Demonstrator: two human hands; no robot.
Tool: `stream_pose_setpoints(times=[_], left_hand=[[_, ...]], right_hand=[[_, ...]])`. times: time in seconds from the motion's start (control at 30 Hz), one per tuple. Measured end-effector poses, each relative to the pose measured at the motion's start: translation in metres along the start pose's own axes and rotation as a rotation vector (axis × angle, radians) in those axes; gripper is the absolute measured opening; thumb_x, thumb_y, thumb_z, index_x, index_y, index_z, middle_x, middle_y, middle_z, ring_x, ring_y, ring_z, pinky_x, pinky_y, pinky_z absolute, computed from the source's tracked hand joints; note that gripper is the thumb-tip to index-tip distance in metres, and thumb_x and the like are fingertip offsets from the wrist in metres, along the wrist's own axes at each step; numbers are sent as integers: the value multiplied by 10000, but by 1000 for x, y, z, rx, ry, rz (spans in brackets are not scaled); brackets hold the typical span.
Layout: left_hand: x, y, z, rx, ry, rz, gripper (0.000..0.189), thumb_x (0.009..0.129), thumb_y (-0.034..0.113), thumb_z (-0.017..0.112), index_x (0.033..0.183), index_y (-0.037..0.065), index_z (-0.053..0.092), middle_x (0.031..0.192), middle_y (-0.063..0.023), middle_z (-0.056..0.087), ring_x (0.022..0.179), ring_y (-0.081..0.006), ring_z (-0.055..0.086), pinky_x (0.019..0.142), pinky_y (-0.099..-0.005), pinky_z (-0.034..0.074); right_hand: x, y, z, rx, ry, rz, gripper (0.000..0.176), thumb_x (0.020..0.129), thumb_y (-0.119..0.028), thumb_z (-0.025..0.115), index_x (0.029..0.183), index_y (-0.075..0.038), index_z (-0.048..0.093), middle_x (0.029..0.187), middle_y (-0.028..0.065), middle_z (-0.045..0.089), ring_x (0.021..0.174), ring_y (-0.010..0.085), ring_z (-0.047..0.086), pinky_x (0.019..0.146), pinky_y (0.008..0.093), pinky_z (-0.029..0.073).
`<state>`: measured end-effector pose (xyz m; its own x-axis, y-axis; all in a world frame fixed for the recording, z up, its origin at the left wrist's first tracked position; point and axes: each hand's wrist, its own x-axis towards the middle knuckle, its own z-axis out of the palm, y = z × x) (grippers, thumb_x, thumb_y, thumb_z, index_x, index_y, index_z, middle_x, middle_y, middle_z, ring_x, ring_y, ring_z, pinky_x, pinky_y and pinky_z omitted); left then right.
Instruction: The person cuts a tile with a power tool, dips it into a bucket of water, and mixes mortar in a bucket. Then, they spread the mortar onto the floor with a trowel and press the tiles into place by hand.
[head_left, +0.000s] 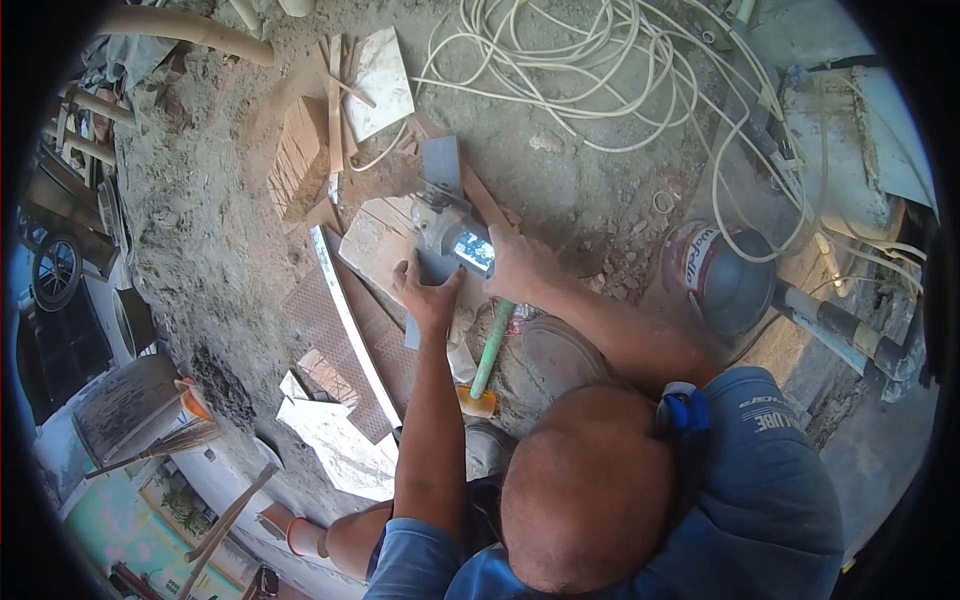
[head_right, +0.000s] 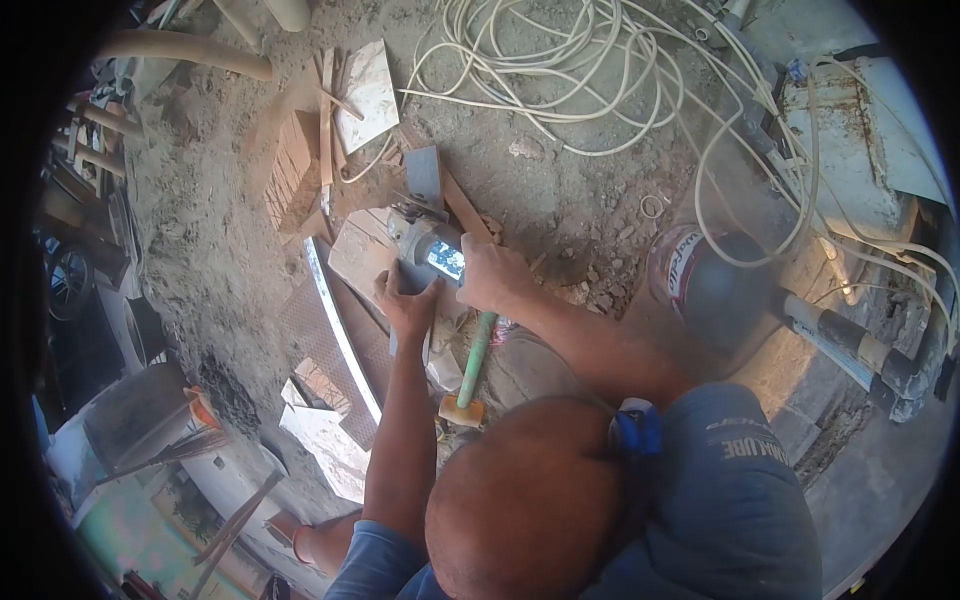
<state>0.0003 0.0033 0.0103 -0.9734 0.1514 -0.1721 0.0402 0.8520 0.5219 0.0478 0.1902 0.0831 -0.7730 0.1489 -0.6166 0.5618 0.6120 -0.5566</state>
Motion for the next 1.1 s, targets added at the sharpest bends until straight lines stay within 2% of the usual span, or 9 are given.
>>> stream_pose_setpoints(times=[0.27,0.5,0.8,0.87,0.9,0.97,1.0,1.07,1.1], left_hand=[[2,2,-1,-38,-5,-10,830,584,297,842,1291,-18,543,1231,-189,491,1167,-345,488,1007,-412,405],[2,0,1,-18,22,23,819,578,284,844,1289,4,548,1200,-186,497,1130,-346,488,980,-417,412],[0,-6,2,-66,57,2,842,575,295,851,1292,-2,522,1213,-197,492,1140,-363,474,987,-443,396],[-6,-5,-5,3,40,-44,823,596,293,844,1291,5,509,1225,-202,486,1145,-370,467,993,-456,383],[-10,-1,-8,-18,75,-86,823,596,293,844,1291,5,509,1225,-202,486,1145,-370,467,993,-456,383],[-19,8,-13,248,186,-28,802,683,313,813,1331,-5,464,1200,-205,512,1120,-377,506,983,-423,408],[-19,17,-10,221,210,-67,802,683,313,813,1331,-5,464,1200,-205,512,1120,-377,506,983,-423,408],[-19,39,-4,-315,43,40,773,772,297,766,1375,-16,397,1254,-193,505,1172,-331,499,986,-397,413],[-22,74,-9,-780,-86,-152,736,800,290,751,1365,-29,404,1279,-187,504,1193,-292,496,993,-382,411]], right_hand=[[-8,12,5,-3,34,-9,504,702,-188,705,1115,-22,468,1000,219,656,995,387,637,840,463,524],[16,-8,-1,-4,11,-28,488,717,-181,703,1115,-17,474,1030,216,654,1014,378,633,846,460,523],[38,-30,-11,78,49,-59,556,680,-252,741,1113,-4,497,1035,247,641,1015,399,622,863,469,509],[30,-25,-26,190,160,-28,613,640,-225,745,1154,7,503,1020,241,657,973,376,652,845,429,521],[27,-21,-34,149,135,-62,613,640,-225,745,1154,7,503,1020,241,657,973,376,652,845,429,521],[15,-9,-46,361,180,-110,624,604,-250,784,1118,4,539,988,208,665,920,337,666,810,408,524],[12,1,-50,318,162,-134,624,604,-250,784,1118,4,539,988,208,665,920,337,666,810,408,524],[7,18,-44,424,206,-131,597,604,-249,809,1081,3,552,957,170,664,872,295,663,784,390,518],[0,21,-43,374,186,-152,597,604,-249,809,1081,3,552,957,170,664,872,295,663,784,390,518]])
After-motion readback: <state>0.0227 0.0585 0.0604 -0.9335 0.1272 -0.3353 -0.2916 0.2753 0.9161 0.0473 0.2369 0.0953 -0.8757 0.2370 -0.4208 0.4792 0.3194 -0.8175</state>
